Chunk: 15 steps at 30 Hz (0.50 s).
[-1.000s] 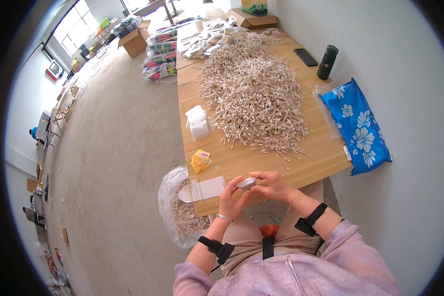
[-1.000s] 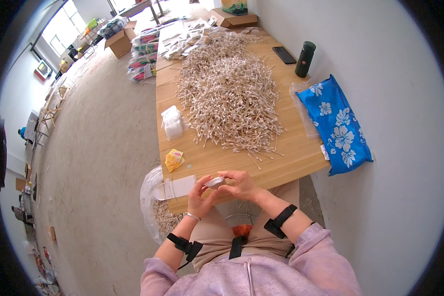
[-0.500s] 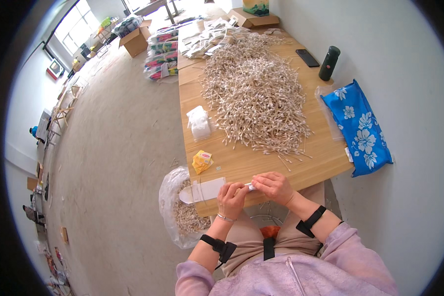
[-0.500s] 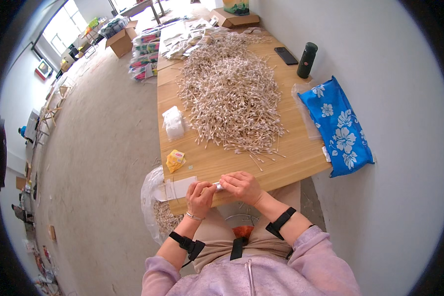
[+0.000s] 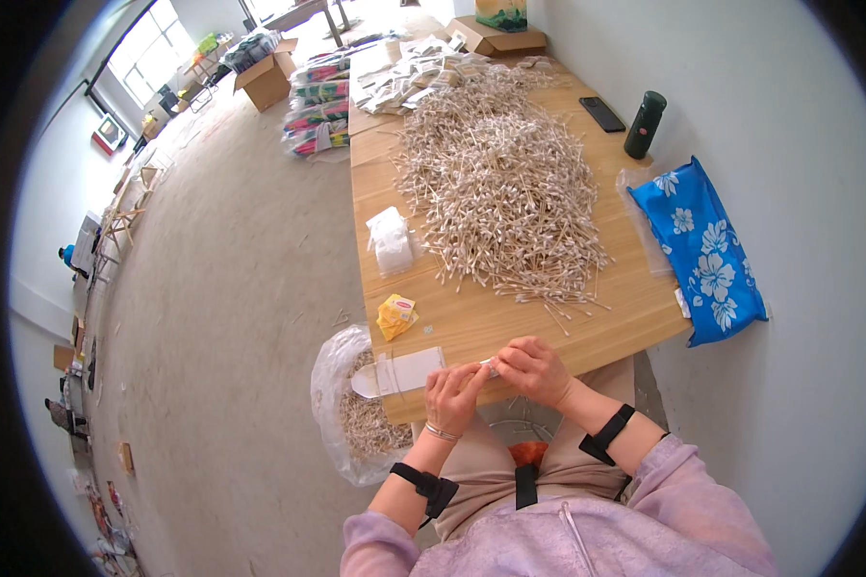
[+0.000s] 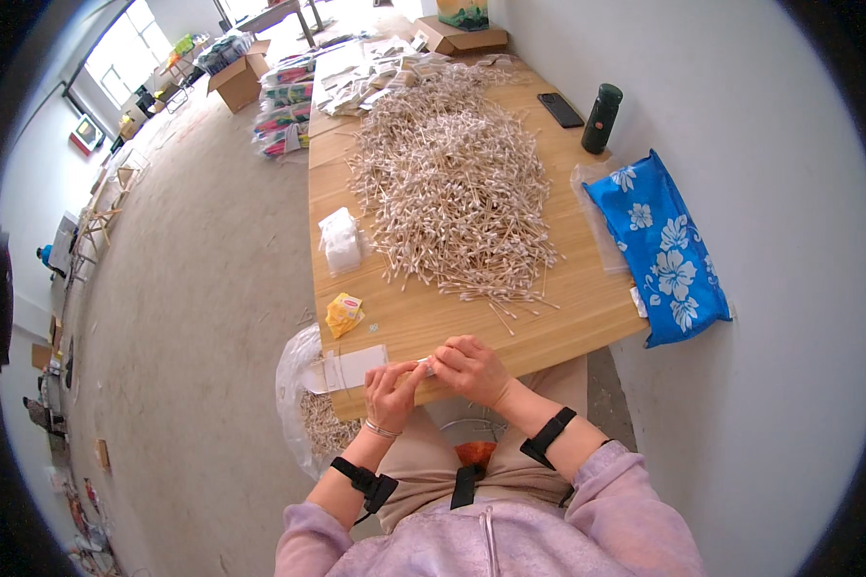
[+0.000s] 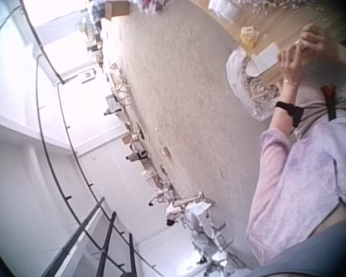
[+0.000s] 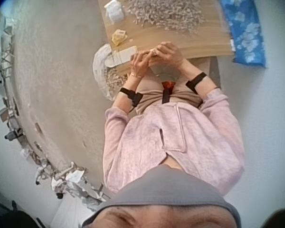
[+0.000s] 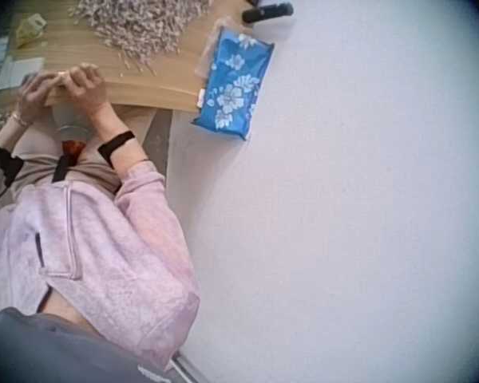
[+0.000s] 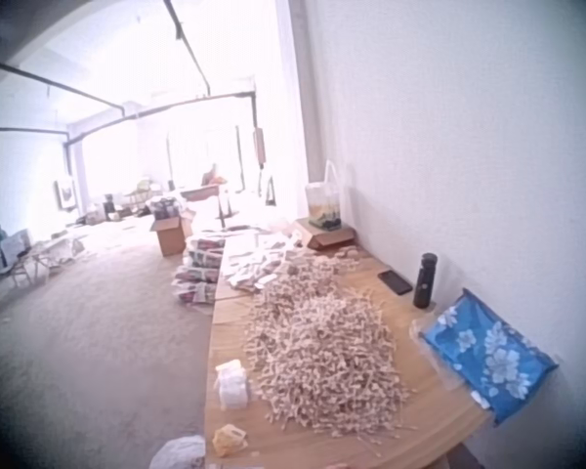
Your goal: Sorting and placing white cotton swabs into small clear plastic bags.
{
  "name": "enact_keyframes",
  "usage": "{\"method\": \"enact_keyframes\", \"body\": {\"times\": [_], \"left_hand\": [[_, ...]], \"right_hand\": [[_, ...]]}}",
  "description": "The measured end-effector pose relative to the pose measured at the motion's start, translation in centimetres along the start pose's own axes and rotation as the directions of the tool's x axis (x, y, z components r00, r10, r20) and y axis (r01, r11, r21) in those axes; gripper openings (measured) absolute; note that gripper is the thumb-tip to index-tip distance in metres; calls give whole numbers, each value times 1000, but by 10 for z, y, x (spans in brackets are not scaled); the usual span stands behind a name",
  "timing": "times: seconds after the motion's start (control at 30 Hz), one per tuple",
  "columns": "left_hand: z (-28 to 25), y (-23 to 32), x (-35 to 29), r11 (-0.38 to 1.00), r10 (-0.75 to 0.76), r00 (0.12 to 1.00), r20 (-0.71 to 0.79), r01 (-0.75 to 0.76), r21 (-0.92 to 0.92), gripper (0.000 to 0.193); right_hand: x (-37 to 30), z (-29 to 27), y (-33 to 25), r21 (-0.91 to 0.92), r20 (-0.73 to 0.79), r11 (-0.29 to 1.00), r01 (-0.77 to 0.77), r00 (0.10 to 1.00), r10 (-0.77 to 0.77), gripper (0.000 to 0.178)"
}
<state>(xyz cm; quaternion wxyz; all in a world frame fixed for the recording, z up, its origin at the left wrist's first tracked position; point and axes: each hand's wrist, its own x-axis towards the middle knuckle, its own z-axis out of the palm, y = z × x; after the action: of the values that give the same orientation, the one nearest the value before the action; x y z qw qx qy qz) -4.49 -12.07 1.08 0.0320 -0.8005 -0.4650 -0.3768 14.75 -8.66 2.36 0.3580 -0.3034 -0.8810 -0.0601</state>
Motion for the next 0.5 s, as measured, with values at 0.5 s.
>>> {"method": "enact_keyframes", "body": {"times": [0.5], "left_hand": [[2,-9,12,696,-479,869,126,463,-550,8]], "right_hand": [[25,14,1,407,127,826,-390,920,371,8]]}}
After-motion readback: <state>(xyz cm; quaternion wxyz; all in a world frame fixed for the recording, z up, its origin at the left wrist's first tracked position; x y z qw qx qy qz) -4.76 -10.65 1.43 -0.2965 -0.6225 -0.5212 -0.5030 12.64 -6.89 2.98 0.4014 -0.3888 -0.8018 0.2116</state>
